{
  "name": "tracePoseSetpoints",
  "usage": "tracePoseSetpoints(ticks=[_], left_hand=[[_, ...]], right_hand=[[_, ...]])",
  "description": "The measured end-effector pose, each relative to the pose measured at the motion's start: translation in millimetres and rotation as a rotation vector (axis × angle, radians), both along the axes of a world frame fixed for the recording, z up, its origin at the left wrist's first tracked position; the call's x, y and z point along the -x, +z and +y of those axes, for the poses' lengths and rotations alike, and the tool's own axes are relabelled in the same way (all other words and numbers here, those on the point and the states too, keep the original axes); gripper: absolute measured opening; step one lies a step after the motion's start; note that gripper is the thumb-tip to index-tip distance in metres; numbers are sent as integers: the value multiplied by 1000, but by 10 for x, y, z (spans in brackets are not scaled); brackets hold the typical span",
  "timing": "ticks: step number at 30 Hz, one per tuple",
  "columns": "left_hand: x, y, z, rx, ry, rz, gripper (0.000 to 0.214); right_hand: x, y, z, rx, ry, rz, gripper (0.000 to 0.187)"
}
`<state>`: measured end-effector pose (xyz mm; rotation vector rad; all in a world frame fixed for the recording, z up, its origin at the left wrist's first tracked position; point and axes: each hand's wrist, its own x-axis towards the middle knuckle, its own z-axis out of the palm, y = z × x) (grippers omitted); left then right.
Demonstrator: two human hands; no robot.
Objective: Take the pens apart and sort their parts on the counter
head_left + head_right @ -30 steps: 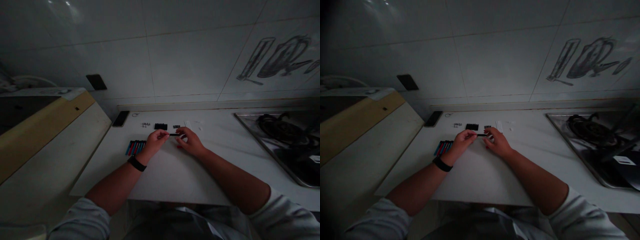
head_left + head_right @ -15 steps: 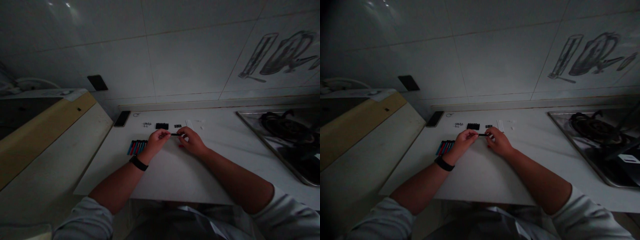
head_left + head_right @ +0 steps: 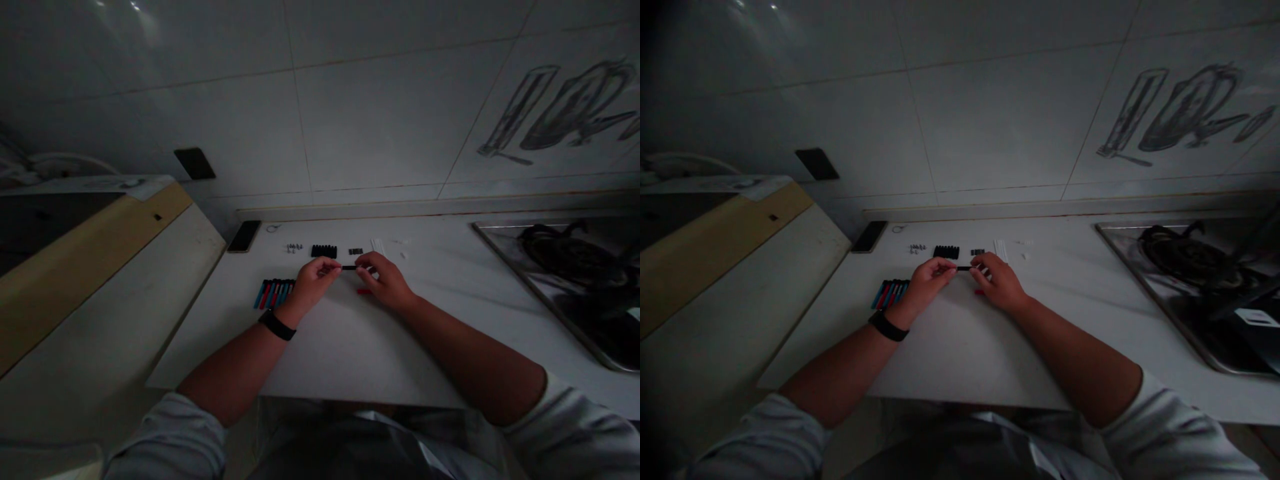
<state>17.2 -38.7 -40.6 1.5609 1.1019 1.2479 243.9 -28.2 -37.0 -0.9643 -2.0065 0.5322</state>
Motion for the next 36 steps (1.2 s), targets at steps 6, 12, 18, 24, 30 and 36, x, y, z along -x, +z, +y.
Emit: tracePoseSetpoints(ticks=[6,12,18,24,30,36], left_hand=[[0,-5,1,-8,6,20,22],[-4,8,-7,-11,12,13,21],[-2,-20,0,-17,4,39,20],[-30,-9,-50,-18,-30,108,34],[-45,38,-85,-169,-92,291,15],[-43,31,-46,-140,-14,250,19]], right_hand=[[5,32,-14,-32,-5,-1,14],[-8,51,-18,-47,6,-5,19],[-10,64,-2,-72,12,-7,11],[-54,105,21,-178,27,-72,13],[-40,94,-20,-189,113,-139,24],[-197,179,239,-211,-172,-30,27]])
